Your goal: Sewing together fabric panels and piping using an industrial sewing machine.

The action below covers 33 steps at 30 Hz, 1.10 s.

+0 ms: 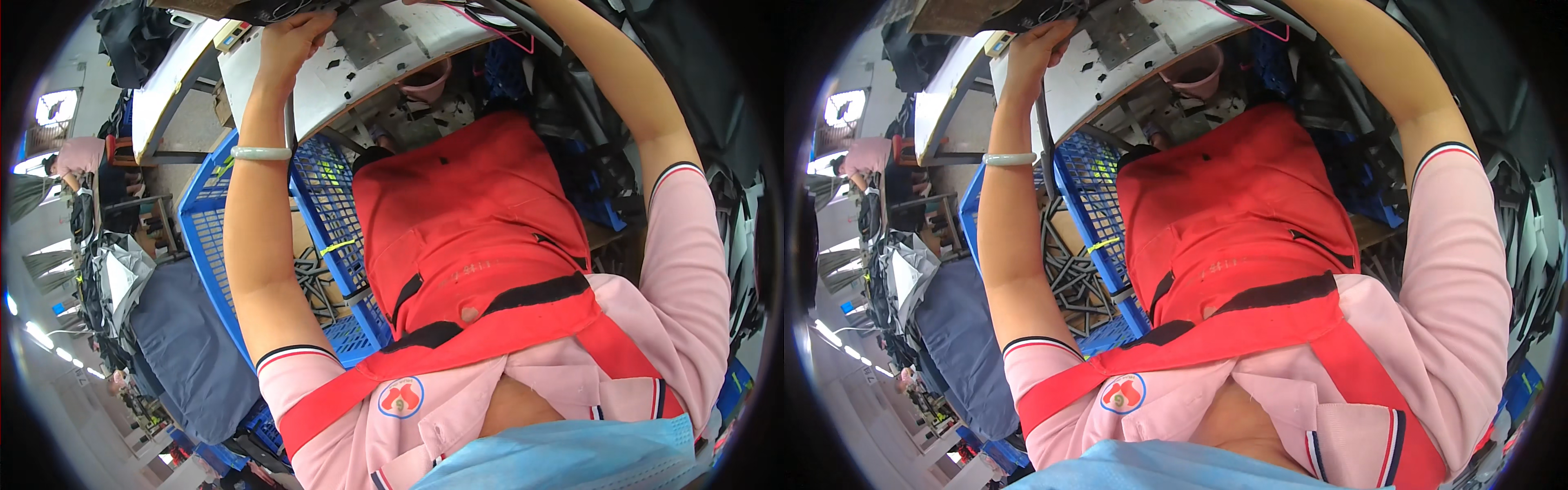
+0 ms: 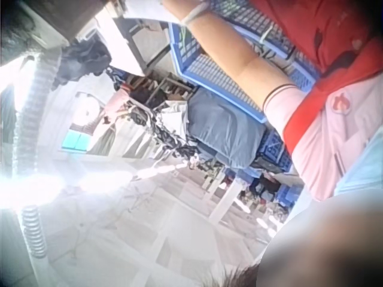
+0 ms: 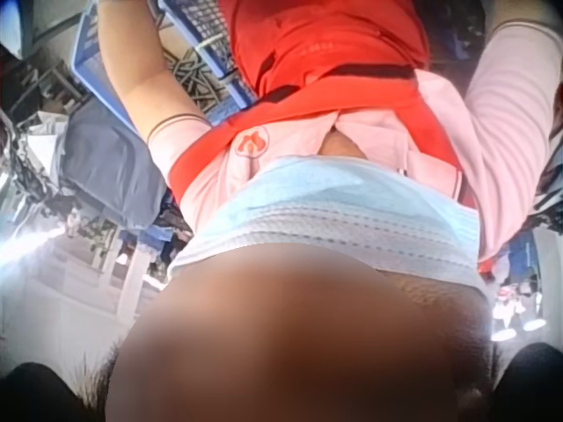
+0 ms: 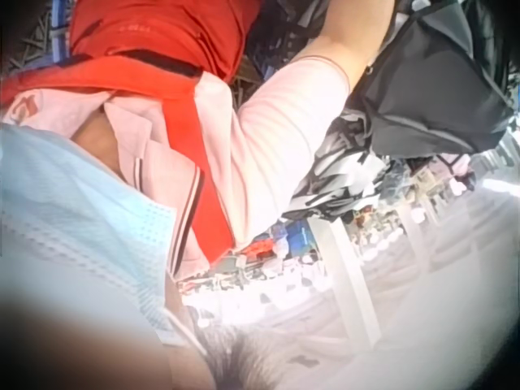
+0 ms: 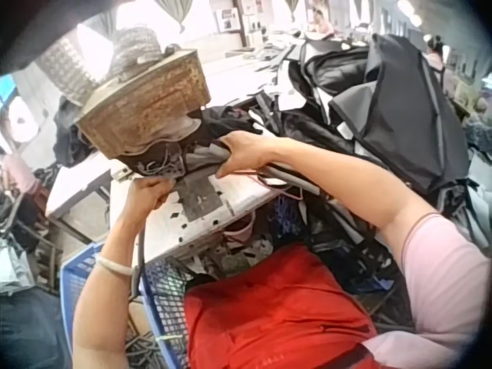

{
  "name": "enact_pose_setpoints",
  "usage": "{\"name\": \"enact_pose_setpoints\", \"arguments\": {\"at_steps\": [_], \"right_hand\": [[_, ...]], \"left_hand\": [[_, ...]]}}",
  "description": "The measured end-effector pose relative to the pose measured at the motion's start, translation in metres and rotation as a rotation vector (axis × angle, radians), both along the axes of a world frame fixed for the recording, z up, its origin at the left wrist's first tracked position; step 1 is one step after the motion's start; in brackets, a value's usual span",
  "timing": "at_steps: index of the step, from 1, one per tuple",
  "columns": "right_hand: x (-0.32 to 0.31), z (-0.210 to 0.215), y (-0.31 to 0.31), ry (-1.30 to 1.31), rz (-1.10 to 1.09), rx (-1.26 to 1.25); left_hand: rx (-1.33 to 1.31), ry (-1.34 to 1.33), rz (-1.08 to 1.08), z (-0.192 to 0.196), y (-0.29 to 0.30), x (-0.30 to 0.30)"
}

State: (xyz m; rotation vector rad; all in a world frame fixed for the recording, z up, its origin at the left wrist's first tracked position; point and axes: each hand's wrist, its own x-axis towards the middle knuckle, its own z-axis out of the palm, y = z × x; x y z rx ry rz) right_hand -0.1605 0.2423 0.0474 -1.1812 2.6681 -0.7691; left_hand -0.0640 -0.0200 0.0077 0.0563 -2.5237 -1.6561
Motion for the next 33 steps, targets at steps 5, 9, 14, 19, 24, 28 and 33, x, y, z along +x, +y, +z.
{"name": "enact_pose_setpoints", "arguments": {"at_steps": [5, 9, 14, 19, 24, 28, 33], "right_hand": [[-0.006, -0.003, 0.003, -0.030, 0.002, -0.029], [0.004, -0.001, 0.004, -0.026, 0.010, -0.040], [0.016, -0.028, 0.024, 0.107, 0.056, -0.050], [0.122, -0.063, -0.032, 0.673, 0.545, -0.085], [0.148, -0.076, -0.059, 0.637, 0.555, 0.265], [0.114, -0.059, -0.031, 0.160, 0.402, 0.174], [0.085, 0.004, 0.014, -0.111, 0.151, 0.269]], "left_hand": [[-0.003, -0.047, -0.011, -0.002, -0.001, -0.005], [0.031, -0.026, -0.040, -0.007, -0.032, -0.008], [-0.075, 0.109, 0.076, -0.006, -0.021, 0.008], [-0.359, -0.049, -0.224, -0.007, 0.032, 0.035], [-0.029, -0.217, -0.072, 0.026, 0.083, 0.051], [0.037, -0.143, -0.277, -0.042, 0.023, 0.062], [0.295, -0.577, -0.286, -0.042, -0.005, 0.095]]}}
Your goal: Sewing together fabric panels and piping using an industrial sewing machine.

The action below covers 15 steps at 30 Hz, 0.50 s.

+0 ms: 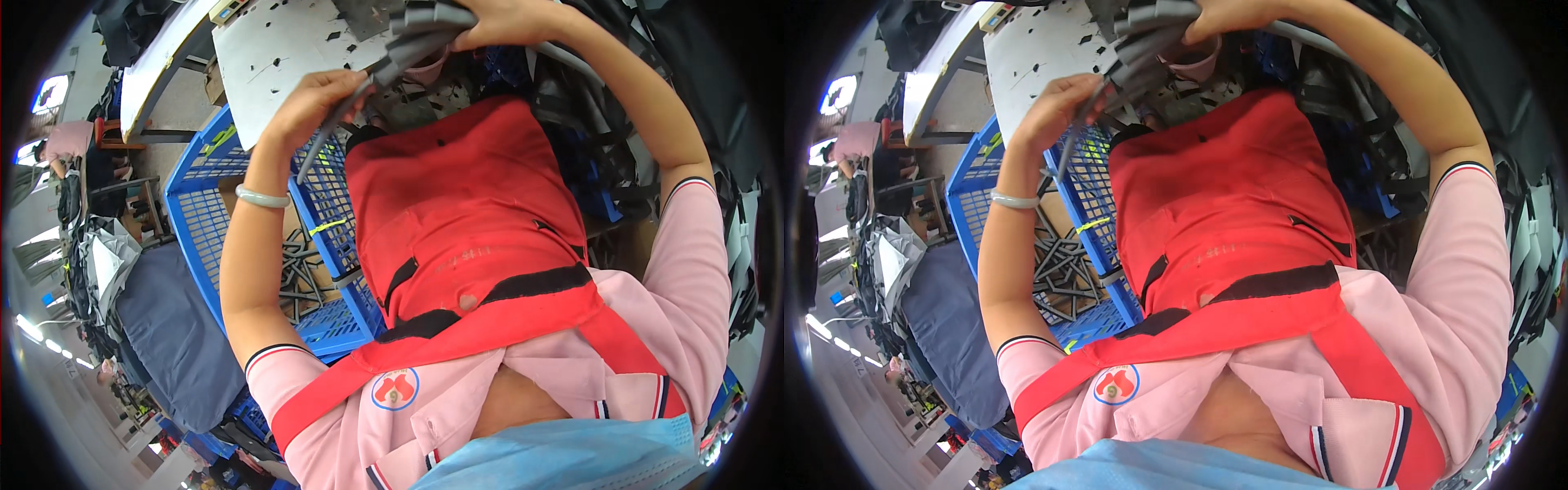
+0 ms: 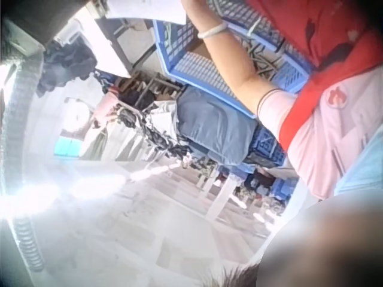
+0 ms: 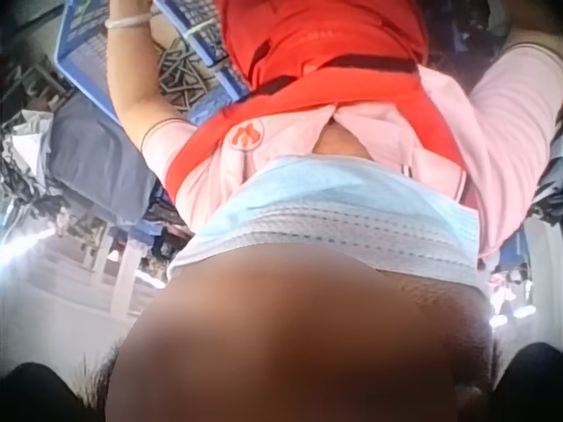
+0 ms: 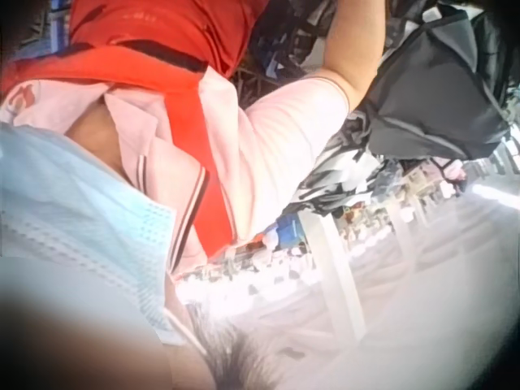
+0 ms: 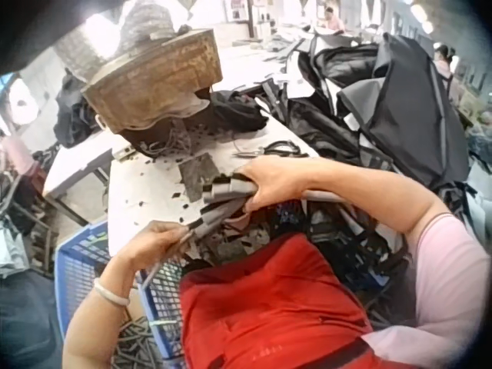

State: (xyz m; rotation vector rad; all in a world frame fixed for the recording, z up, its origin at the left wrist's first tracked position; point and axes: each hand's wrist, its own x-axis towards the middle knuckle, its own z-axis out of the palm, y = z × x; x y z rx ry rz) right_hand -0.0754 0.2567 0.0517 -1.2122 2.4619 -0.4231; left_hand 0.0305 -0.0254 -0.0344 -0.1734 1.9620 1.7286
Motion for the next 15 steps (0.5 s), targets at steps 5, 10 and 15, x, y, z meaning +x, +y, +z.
{"name": "enact_pose_setpoints", "arguments": {"at_steps": [5, 10, 15], "right_hand": [[-0.029, 0.001, 0.021, -0.059, 0.025, -0.280], [-0.052, 0.012, 0.020, -0.118, -0.172, -0.218], [-0.070, 0.005, 0.021, -0.190, -0.117, -0.327]], "left_hand": [[-0.449, 0.508, 0.037, 0.038, 0.023, -0.021], [-0.479, 0.699, 0.135, 0.042, 0.023, -0.051], [-0.463, 0.650, 0.189, 0.037, 0.025, -0.072]]}}
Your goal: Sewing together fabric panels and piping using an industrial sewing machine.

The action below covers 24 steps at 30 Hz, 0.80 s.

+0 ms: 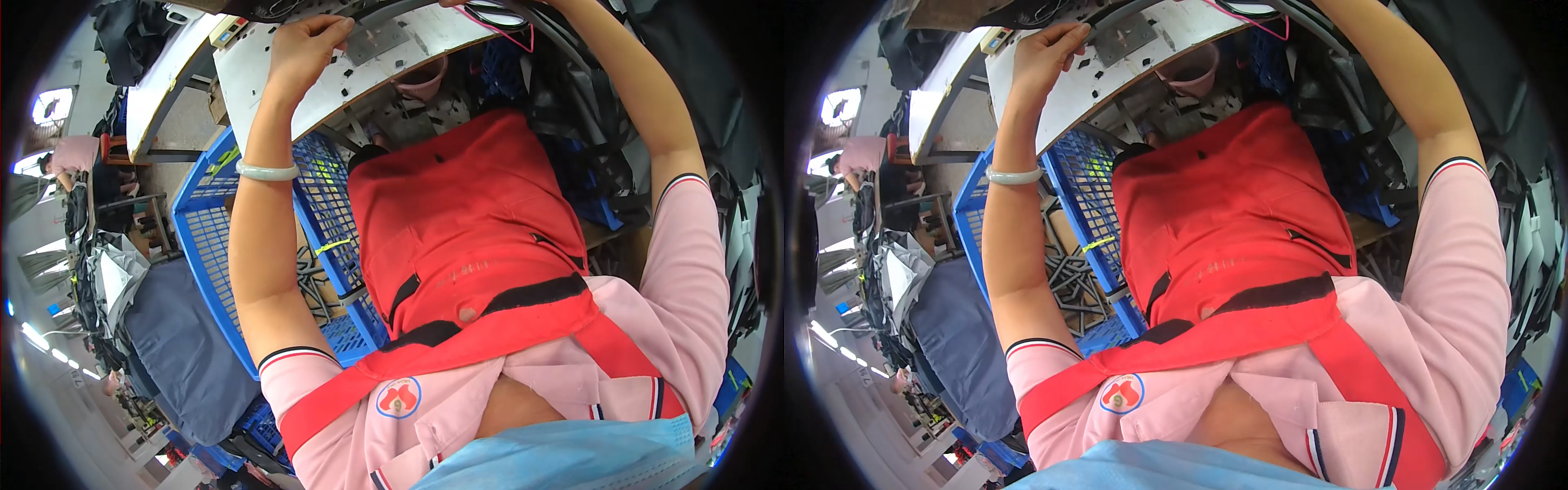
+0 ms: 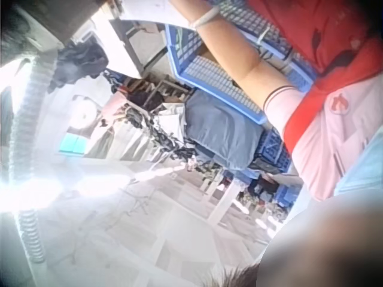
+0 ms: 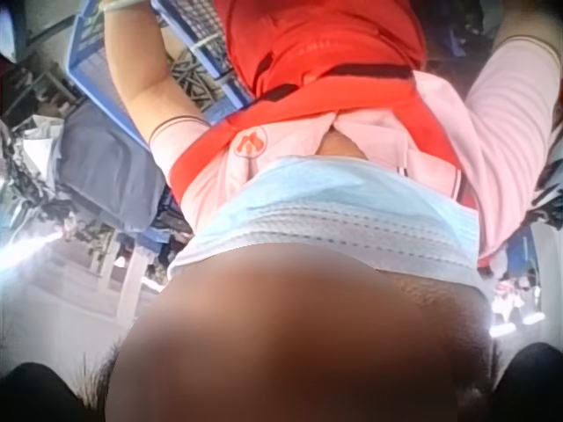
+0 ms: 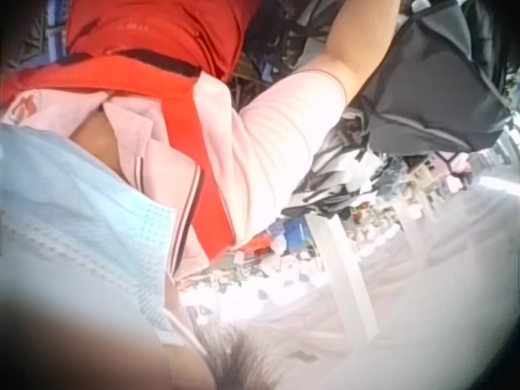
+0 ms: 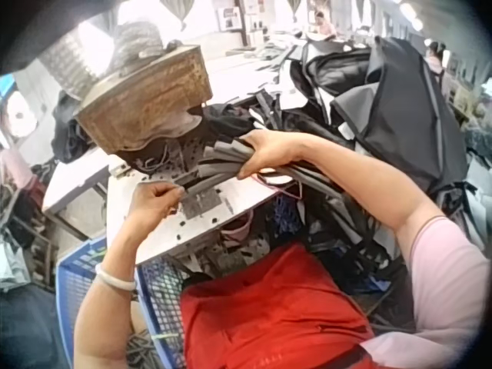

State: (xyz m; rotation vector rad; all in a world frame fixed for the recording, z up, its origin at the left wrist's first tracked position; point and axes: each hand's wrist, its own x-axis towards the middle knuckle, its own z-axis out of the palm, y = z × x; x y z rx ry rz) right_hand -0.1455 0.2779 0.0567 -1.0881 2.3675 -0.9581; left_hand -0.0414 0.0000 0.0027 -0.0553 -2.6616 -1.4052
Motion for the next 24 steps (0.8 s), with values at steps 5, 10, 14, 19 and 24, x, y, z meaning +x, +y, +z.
{"name": "enact_pose_setpoints", "arguments": {"at_steps": [5, 10, 14, 19, 24], "right_hand": [[-0.016, -0.007, -0.003, -0.048, -0.023, -0.025], [-0.027, -0.011, -0.005, -0.059, -0.061, -0.043], [-0.024, -0.004, -0.008, -0.061, -0.095, -0.059], [-0.020, 0.002, -0.010, -0.036, -0.114, -0.037], [-0.010, 0.007, 0.000, -0.021, -0.117, -0.123]], "left_hand": [[0.020, -0.013, -0.009, 0.002, -0.004, -0.013], [0.047, 0.006, -0.062, -0.005, -0.021, -0.032], [0.091, -0.021, -0.087, -0.011, -0.030, -0.046], [0.234, -0.061, -0.023, -0.017, -0.038, -0.051], [0.260, -0.041, -0.011, -0.009, -0.048, -0.046]]}}
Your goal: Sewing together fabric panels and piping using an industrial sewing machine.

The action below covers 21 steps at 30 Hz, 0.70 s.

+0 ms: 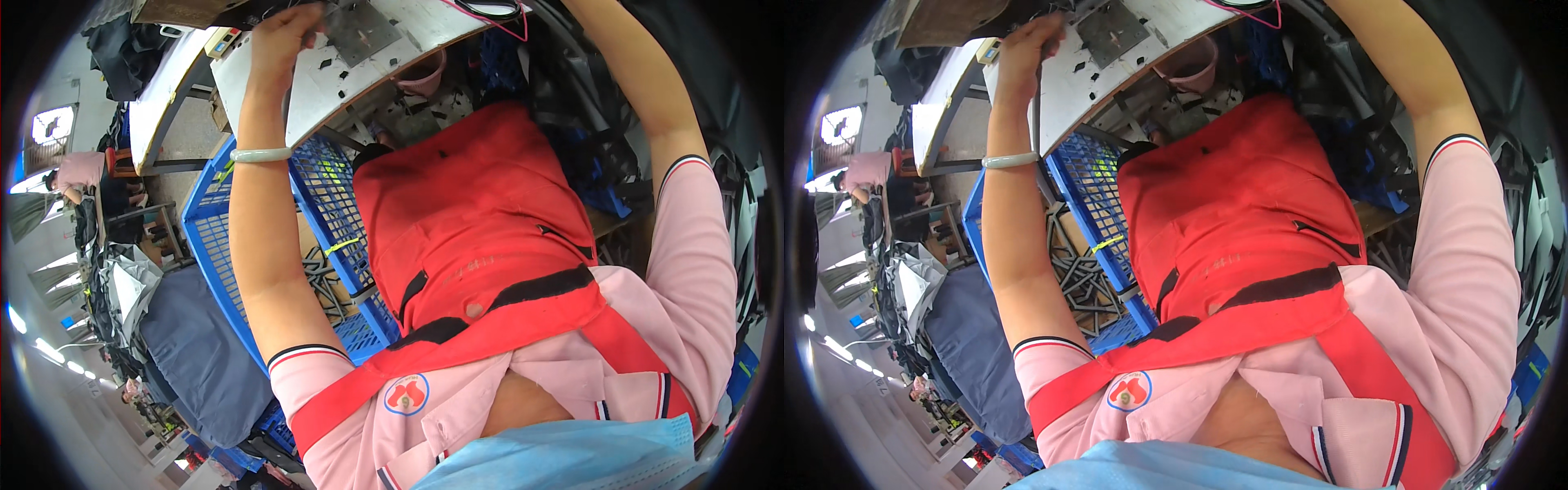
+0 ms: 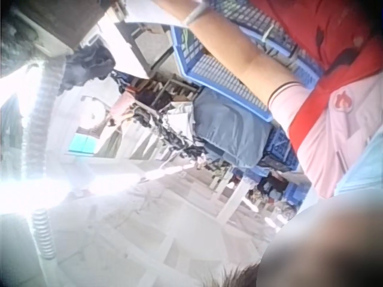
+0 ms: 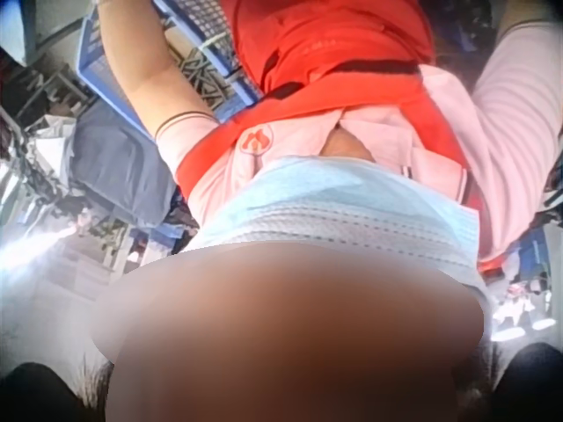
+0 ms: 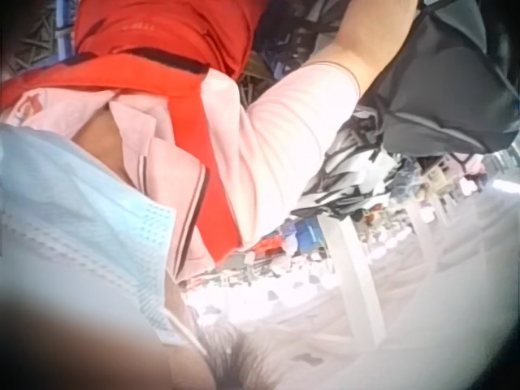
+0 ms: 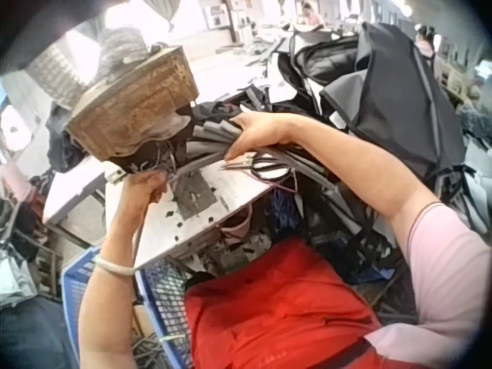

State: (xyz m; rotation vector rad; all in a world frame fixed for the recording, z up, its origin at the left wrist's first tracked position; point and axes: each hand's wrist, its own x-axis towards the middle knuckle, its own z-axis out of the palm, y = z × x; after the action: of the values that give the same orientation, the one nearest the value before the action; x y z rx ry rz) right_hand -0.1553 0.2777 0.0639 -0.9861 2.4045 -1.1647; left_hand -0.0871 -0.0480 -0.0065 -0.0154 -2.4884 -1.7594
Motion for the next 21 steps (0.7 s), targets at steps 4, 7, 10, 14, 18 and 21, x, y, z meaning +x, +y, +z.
{"name": "enact_pose_setpoints", "arguments": {"at_steps": [4, 7, 10, 14, 18, 21], "right_hand": [[-0.007, -0.009, 0.029, -0.071, -0.125, -0.061], [0.040, -0.023, 0.046, -0.403, -0.039, -0.289], [0.100, -0.058, 0.065, -0.557, 0.058, -0.253], [0.167, -0.123, 0.148, -0.826, 0.004, -0.099], [0.274, -0.180, 0.283, -1.181, -0.284, 0.134], [0.356, -0.235, 0.370, -1.094, -0.561, 0.626]], "left_hand": [[0.252, 0.088, 0.254, 0.011, -0.001, 0.010], [-0.068, -0.066, 0.197, -0.017, -0.014, 0.029], [-0.460, -0.149, 0.333, -0.068, -0.016, 0.067], [-0.514, 0.113, 0.302, -0.101, -0.039, 0.066], [-0.707, 0.238, 0.299, -0.092, -0.012, 0.066], [-0.807, 0.323, 0.312, -0.095, -0.003, 0.068]]}}
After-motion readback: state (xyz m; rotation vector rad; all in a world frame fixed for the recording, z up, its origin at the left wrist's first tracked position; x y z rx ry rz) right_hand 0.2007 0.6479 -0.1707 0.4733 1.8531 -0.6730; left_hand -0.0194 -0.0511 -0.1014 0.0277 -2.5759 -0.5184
